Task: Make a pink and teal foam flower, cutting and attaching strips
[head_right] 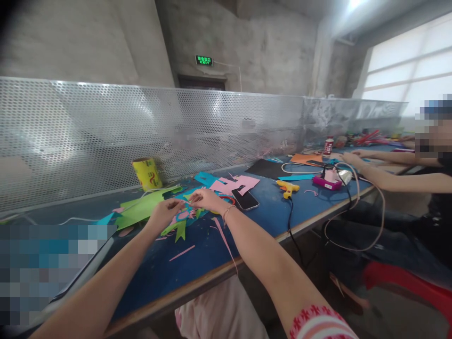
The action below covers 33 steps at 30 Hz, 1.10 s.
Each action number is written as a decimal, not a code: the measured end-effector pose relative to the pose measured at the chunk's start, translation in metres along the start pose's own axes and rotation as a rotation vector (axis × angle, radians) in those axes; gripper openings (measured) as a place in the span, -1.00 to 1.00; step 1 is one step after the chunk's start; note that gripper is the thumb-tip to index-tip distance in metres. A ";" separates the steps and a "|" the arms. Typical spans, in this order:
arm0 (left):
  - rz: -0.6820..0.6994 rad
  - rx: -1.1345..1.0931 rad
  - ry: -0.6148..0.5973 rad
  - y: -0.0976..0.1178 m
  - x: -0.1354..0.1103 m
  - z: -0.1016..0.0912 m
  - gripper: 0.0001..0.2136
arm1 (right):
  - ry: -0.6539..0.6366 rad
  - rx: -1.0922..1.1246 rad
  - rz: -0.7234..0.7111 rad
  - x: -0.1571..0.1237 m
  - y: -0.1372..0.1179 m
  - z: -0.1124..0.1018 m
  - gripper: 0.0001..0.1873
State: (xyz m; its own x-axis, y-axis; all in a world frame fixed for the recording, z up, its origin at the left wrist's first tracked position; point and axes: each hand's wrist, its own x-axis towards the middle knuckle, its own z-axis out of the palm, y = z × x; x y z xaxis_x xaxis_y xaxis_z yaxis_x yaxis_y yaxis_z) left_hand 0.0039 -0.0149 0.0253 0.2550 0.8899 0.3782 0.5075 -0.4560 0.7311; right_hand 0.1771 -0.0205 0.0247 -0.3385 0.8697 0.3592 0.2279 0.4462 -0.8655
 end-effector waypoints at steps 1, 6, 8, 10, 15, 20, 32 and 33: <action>-0.011 -0.025 -0.003 0.001 -0.001 0.000 -0.67 | 0.009 0.014 0.007 0.000 0.000 0.000 -0.87; -0.130 -0.166 0.027 0.009 -0.004 -0.003 -0.70 | 0.038 0.022 0.050 -0.001 -0.001 0.000 -0.87; -0.159 -0.232 0.021 0.012 -0.006 -0.004 -0.68 | 0.044 0.008 0.051 -0.001 -0.001 0.000 -0.88; -0.177 -0.308 0.020 0.014 -0.007 -0.004 -0.67 | 0.041 0.003 0.038 -0.001 0.000 0.000 -0.89; -0.208 -0.454 0.019 0.015 -0.008 -0.002 -0.66 | 0.003 -0.006 -0.004 -0.001 -0.001 0.001 -0.81; -0.211 -0.480 0.049 0.016 -0.007 -0.003 -0.71 | -0.080 0.049 0.031 -0.003 -0.008 0.004 -0.76; -0.184 -0.575 0.053 0.010 -0.004 0.001 -0.67 | -0.082 0.093 0.086 0.002 0.005 0.006 -0.72; -0.182 -0.579 0.055 0.009 -0.004 0.001 -0.66 | -0.066 0.062 0.072 0.003 0.006 0.005 -0.72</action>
State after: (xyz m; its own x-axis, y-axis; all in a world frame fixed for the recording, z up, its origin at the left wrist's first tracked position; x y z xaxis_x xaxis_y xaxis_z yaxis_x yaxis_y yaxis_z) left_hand 0.0083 -0.0223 0.0305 0.1553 0.9595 0.2351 0.0052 -0.2388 0.9710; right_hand 0.1731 -0.0166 0.0188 -0.3830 0.8822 0.2738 0.1970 0.3677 -0.9089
